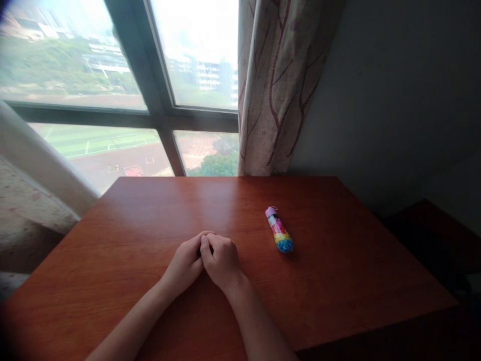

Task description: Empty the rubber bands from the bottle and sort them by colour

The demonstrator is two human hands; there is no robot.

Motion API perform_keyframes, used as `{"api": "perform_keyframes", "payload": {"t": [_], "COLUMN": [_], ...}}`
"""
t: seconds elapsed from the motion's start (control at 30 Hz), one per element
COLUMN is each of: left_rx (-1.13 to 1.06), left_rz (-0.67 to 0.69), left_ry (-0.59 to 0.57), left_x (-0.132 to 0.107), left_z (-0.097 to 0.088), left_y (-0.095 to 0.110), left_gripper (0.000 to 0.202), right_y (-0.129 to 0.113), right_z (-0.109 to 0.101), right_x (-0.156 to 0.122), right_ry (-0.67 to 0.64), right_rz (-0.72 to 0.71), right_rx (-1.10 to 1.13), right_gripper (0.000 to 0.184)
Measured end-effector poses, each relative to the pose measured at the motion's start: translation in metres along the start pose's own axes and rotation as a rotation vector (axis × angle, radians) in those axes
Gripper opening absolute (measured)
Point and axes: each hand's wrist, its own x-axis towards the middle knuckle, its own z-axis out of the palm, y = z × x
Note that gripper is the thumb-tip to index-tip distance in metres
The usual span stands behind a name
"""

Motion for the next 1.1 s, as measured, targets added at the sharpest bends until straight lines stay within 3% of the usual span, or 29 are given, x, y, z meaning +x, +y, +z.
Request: {"api": "perform_keyframes", "payload": {"t": [1.1], "left_rx": [-0.012], "left_rz": [0.012], "left_ry": [0.006], "left_x": [-0.0020], "left_z": [-0.0002], "left_y": [0.0016], "left_gripper": [0.015], "right_y": [-0.0014], "right_z": [0.0011], "right_x": [-0.0004], "right_ry": [-0.015], "right_rz": [-0.015], "right_rx": [0.005], "right_gripper": [0.037]}}
